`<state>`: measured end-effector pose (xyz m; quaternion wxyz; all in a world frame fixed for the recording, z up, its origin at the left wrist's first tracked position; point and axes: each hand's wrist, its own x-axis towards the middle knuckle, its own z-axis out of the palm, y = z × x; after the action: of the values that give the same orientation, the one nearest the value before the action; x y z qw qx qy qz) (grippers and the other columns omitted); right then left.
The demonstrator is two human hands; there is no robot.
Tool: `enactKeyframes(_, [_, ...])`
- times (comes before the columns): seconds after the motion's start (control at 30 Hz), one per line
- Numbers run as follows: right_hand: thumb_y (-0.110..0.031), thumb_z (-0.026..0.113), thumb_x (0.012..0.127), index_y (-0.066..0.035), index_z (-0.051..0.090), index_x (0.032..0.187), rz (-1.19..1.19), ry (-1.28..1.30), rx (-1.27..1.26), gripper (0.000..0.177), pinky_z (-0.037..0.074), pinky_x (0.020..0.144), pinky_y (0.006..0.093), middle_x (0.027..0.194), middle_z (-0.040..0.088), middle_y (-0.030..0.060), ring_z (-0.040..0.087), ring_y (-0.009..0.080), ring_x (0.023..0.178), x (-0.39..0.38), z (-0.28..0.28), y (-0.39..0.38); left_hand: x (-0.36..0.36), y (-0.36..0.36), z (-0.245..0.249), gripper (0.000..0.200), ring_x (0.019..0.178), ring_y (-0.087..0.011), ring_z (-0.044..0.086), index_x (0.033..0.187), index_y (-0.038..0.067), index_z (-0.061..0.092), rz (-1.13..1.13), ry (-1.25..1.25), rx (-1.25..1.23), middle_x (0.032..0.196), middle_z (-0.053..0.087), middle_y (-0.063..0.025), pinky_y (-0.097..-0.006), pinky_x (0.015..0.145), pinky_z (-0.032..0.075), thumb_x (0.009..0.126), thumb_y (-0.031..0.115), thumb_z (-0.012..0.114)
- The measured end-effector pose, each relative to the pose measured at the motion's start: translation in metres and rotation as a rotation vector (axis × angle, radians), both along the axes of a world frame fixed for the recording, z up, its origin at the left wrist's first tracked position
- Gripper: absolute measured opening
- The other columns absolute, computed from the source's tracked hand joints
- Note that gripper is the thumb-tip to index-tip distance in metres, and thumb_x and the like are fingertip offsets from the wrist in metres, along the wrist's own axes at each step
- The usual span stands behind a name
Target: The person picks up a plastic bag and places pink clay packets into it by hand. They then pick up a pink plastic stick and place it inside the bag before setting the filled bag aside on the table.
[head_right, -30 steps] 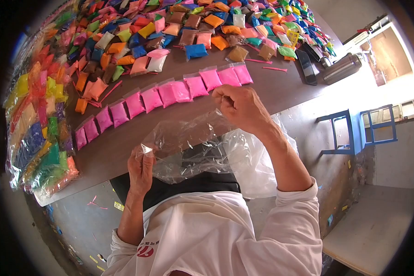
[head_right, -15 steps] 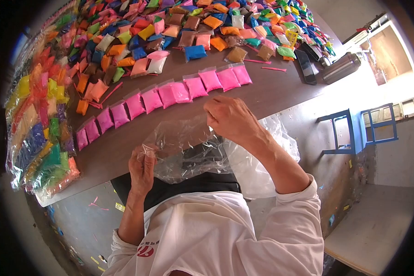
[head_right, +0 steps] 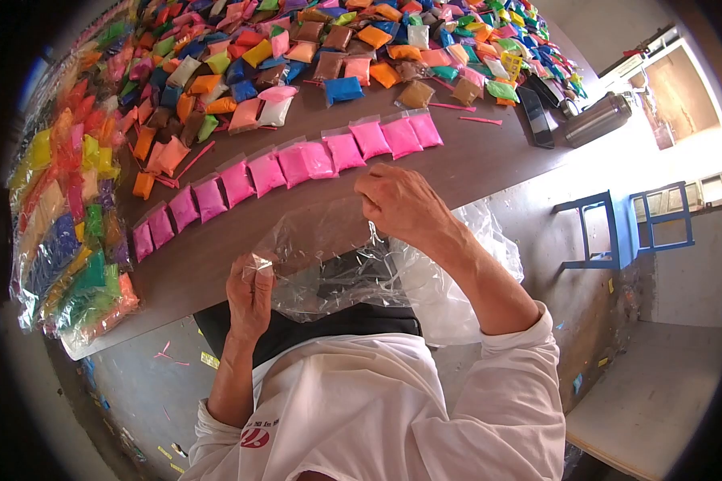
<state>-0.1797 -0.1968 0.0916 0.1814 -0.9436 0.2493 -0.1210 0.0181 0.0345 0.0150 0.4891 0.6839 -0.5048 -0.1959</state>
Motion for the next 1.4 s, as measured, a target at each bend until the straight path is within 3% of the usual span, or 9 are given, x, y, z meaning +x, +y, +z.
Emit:
enactKeyframes(0.07, [-0.005,0.061,0.083,-0.002,0.065,0.098,0.001,0.010,0.003,0.016,0.054,0.077,0.0451,0.095,0.066,0.0160,0.066,0.0371,0.086,0.001,0.000,0.000,0.000,0.000,0.002,0.023,0.091,-0.0334,0.060,0.099,0.001,0.068,-0.004,-0.054,-0.007,0.104,0.066,-0.0126,-0.0414,0.083,0.046,0.101,0.022,0.058])
enactKeyframes(0.17, [-0.004,0.060,0.081,-0.001,0.063,0.094,-0.007,0.019,0.011,0.013,0.054,0.078,0.0466,0.094,0.065,0.0165,0.065,0.0377,0.087,0.003,0.003,0.002,0.001,-0.003,-0.001,0.038,0.076,-0.0204,0.054,0.098,-0.002,0.067,-0.008,-0.137,-0.074,0.086,0.060,-0.0091,-0.0323,0.067,0.043,0.106,0.031,0.050])
enactKeyframes(0.27, [-0.003,0.058,0.079,0.001,0.061,0.091,-0.031,-0.003,0.066,0.013,0.052,0.080,0.0481,0.091,0.064,0.0175,0.064,0.0381,0.089,0.003,0.003,0.001,-0.001,-0.001,0.001,0.023,0.092,-0.0340,0.060,0.099,0.001,0.068,0.006,-0.013,0.000,0.105,0.066,-0.0128,-0.0419,0.082,0.047,0.101,0.021,0.059])
enactKeyframes(0.63, [-0.003,0.059,0.080,0.000,0.067,0.097,-0.070,-0.052,0.286,0.019,0.053,0.081,0.0440,0.092,0.067,0.0167,0.067,0.0355,0.088,-0.002,0.015,-0.003,-0.003,-0.001,-0.003,0.022,0.091,-0.0327,0.060,0.099,0.002,0.068,0.008,0.009,-0.019,0.103,0.067,-0.0119,-0.0421,0.081,0.047,0.101,0.021,0.058])
enactKeyframes(0.83, [-0.001,0.063,0.079,0.000,0.065,0.093,-0.001,-0.036,0.090,0.014,0.054,0.075,0.0408,0.092,0.066,0.0157,0.066,0.0342,0.081,-0.001,-0.004,-0.009,-0.003,-0.002,0.002,0.023,0.091,-0.0326,0.061,0.099,0.002,0.069,0.021,-0.016,-0.023,0.102,0.067,-0.0117,-0.0418,0.081,0.047,0.101,0.023,0.059])
enactKeyframes(1.23, [0.001,0.062,0.078,0.001,0.065,0.093,0.001,-0.105,0.268,0.015,0.053,0.074,0.0393,0.087,0.065,0.0143,0.067,0.0295,0.079,-0.002,0.003,-0.011,-0.002,-0.002,0.001,0.023,0.091,-0.0340,0.060,0.097,0.002,0.068,-0.005,-0.047,-0.036,0.103,0.067,-0.0117,-0.0434,0.083,0.046,0.101,0.023,0.058])
enactKeyframes(1.4, [0.000,0.061,0.079,0.001,0.064,0.091,0.033,-0.048,0.150,0.013,0.053,0.074,0.0400,0.087,0.065,0.0151,0.067,0.0299,0.080,0.000,-0.005,-0.016,-0.003,-0.003,0.004,0.022,0.090,-0.0334,0.060,0.098,0.002,0.068,0.007,-0.059,-0.029,0.104,0.067,-0.0120,-0.0425,0.082,0.046,0.100,0.022,0.059])
